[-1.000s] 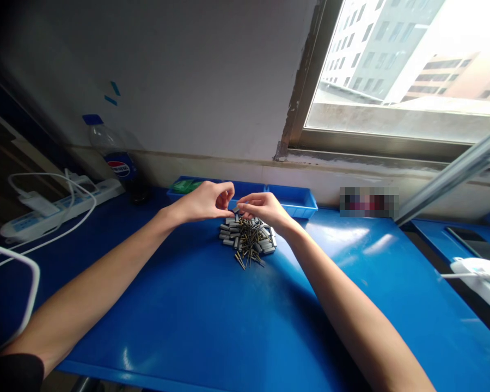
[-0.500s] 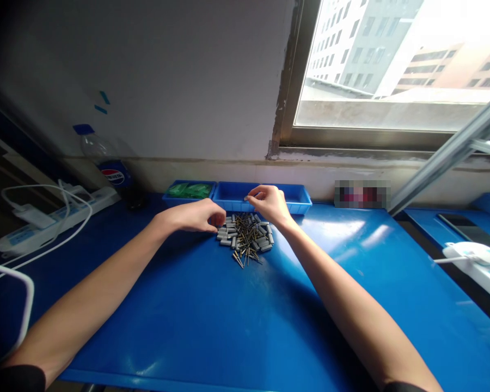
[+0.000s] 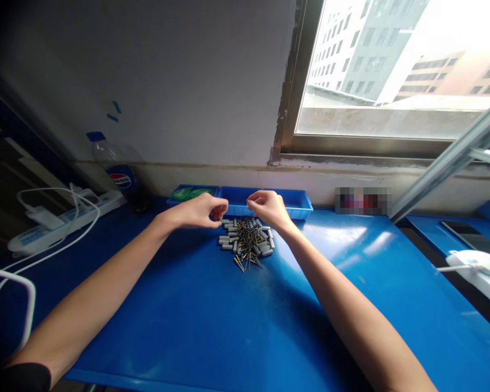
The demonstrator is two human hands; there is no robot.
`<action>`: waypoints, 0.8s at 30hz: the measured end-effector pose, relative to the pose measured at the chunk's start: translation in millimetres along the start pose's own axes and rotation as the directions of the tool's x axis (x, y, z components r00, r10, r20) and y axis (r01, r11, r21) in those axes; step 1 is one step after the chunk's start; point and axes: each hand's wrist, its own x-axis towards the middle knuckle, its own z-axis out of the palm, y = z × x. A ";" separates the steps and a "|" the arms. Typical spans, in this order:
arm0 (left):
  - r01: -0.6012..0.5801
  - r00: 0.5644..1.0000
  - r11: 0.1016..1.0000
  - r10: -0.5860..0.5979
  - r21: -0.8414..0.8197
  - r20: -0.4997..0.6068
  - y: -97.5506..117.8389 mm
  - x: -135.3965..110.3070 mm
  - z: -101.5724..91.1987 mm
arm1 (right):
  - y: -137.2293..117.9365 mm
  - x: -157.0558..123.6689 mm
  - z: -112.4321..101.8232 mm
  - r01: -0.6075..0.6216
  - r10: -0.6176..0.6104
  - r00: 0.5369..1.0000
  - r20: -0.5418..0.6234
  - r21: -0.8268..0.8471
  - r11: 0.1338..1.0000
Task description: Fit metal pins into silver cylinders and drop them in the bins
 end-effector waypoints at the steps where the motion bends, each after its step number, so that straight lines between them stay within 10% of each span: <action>1: -0.012 0.999 1.000 0.012 0.001 -0.047 1.6 -0.1 -2.4 | 0.4 0.0 0.6 -0.006 0.005 1.000 0.029 0.020 1.000; 9: -0.085 0.942 0.993 0.105 0.077 -0.319 13.1 1.3 -6.4 | -9.5 -8.1 -1.3 -0.102 -0.073 0.922 0.380 0.420 0.902; 24: -0.156 0.933 0.981 0.186 0.118 -0.308 15.7 3.4 -3.4 | -4.1 -7.4 5.8 -0.122 -0.039 0.958 0.283 0.530 0.839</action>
